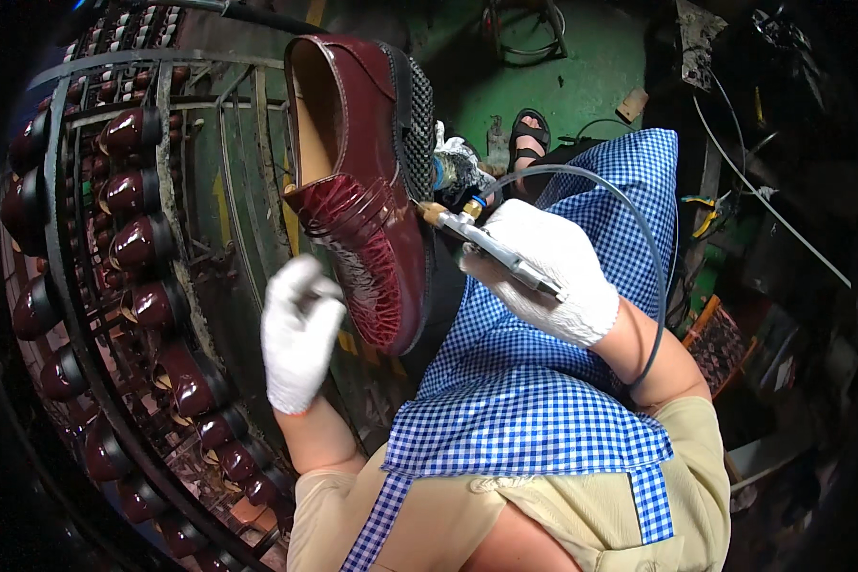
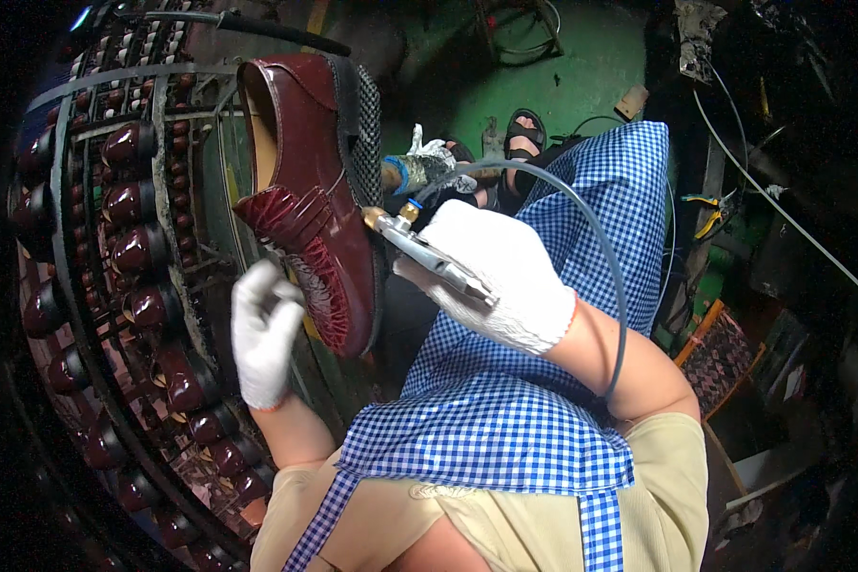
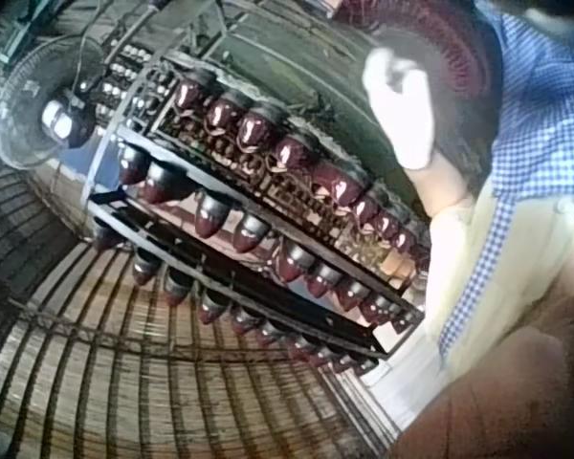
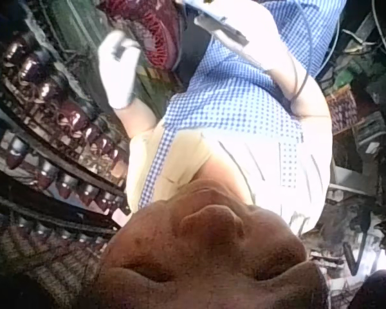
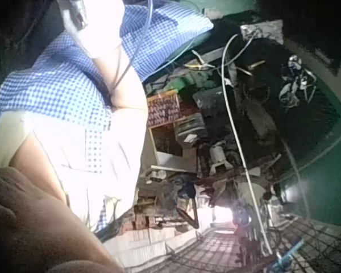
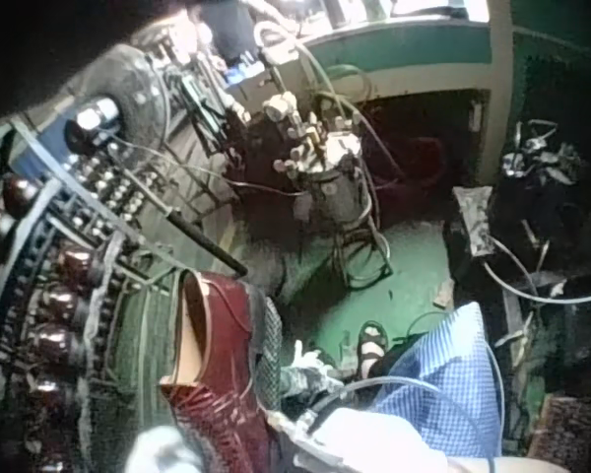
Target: The person sits in a workshop and uses a spray gun to apply a glossy finish to maroon leather shoes. They pick up shoes from a nearby rack, hold them in their left hand, and spray the exterior and interior surfaces with their right hand before returning them to the rack.
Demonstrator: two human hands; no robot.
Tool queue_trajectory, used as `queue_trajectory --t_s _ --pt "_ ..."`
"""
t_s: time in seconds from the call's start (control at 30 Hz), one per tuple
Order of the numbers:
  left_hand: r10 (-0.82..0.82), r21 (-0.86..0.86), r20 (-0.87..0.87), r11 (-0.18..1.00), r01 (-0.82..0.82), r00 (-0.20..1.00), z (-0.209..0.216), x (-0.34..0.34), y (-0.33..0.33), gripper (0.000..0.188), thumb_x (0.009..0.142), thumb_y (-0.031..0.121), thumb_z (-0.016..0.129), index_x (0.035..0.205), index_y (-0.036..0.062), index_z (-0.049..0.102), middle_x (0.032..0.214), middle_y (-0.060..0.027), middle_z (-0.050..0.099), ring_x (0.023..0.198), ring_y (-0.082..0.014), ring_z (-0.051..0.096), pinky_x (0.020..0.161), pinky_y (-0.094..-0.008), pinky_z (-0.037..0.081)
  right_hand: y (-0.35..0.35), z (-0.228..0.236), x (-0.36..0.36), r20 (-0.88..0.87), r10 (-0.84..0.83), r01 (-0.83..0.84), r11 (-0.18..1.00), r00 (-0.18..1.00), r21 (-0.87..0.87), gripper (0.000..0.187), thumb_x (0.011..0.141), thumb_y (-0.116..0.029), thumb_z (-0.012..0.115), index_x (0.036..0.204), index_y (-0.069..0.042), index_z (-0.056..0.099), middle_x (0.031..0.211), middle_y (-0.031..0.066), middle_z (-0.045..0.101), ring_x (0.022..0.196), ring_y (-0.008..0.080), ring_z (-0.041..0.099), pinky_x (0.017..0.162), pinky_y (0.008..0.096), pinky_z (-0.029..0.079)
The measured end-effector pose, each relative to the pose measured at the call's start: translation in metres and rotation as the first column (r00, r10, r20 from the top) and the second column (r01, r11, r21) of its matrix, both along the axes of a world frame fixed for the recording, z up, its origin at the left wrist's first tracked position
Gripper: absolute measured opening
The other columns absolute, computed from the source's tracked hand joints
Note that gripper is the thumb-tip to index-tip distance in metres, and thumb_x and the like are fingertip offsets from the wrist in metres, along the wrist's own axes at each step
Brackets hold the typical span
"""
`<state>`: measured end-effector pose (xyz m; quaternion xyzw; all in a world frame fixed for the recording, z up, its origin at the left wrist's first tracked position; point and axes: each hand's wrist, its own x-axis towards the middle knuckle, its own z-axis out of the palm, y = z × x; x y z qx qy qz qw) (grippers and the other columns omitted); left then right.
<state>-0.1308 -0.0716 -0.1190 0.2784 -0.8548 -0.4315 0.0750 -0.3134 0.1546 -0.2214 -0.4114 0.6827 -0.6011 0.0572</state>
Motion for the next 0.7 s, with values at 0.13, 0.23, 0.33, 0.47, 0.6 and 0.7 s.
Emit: queue_trajectory --t_s 0.13,0.23,0.33,0.47,0.6,0.7 --pt "-0.267 -0.207 0.024 0.941 0.266 0.963 -0.004 0.019 0.011 0.059 0.081 -0.018 0.069 0.134 0.0067 0.062 0.117 -0.0090 0.062 0.107 -0.0208 0.063 0.093 -0.0344 0.052 0.019 -0.003 0.004 0.020 0.096 -0.097 0.994 0.995 0.054 0.013 0.085 -0.008 0.081 0.095 -0.007 0.072 0.083 0.0091 0.067 0.071 0.0271 0.066 0.063 0.0358 0.053" --pt "-0.392 -0.322 0.048 0.865 0.386 0.919 0.007 0.002 0.020 0.050 0.080 -0.015 0.072 0.124 0.0079 0.070 0.106 -0.0110 0.065 0.094 -0.0260 0.066 0.083 -0.0356 0.054 0.031 0.003 0.006 -0.003 0.132 -0.130 0.982 0.991 0.137 0.013 0.086 -0.012 0.081 0.095 -0.008 0.073 0.083 0.0083 0.068 0.070 0.0270 0.066 0.062 0.0359 0.053" --pt "-0.571 -0.442 0.164 0.686 0.578 0.804 0.024 -0.024 0.025 0.044 0.079 -0.009 0.075 0.119 0.0093 0.074 0.101 -0.0118 0.067 0.088 -0.0290 0.067 0.077 -0.0370 0.055 0.043 0.002 0.007 0.051 0.143 -0.146 0.986 0.988 0.084 0.016 0.087 -0.020 0.083 0.097 -0.010 0.076 0.081 0.0072 0.066 0.067 0.0260 0.064 0.058 0.0350 0.051" --pt "-0.722 -0.542 0.311 0.400 0.739 0.618 0.043 -0.067 0.031 0.048 0.072 0.006 0.081 0.119 0.0153 0.074 0.113 -0.0077 0.070 0.108 -0.0325 0.066 0.096 -0.0467 0.051 0.063 0.012 0.004 -0.058 0.154 -0.144 0.978 0.986 0.150 0.015 0.088 -0.022 0.082 0.096 -0.011 0.076 0.080 0.0059 0.065 0.066 0.0250 0.063 0.056 0.0347 0.050" --pt "-0.730 -0.575 0.476 0.164 0.802 0.491 0.049 -0.089 0.041 0.053 0.069 0.011 0.082 0.120 0.0188 0.072 0.132 -0.0038 0.069 0.133 -0.0309 0.061 0.122 -0.0534 0.036 0.088 0.030 -0.003 -0.019 0.232 -0.215 0.930 0.973 0.299 0.017 0.090 -0.026 0.080 0.097 -0.011 0.076 0.081 0.0059 0.063 0.066 0.0233 0.063 0.056 0.0346 0.052" --pt "-0.754 -0.522 0.506 0.119 0.844 0.419 0.045 -0.107 0.041 0.056 0.067 0.012 0.084 0.121 0.0208 0.072 0.141 -0.0037 0.066 0.140 -0.0288 0.057 0.127 -0.0554 0.028 0.099 0.038 -0.001 -0.034 0.202 -0.179 0.924 0.979 0.338 0.017 0.089 -0.026 0.080 0.094 -0.011 0.074 0.083 0.0064 0.063 0.067 0.0234 0.064 0.057 0.0344 0.053"
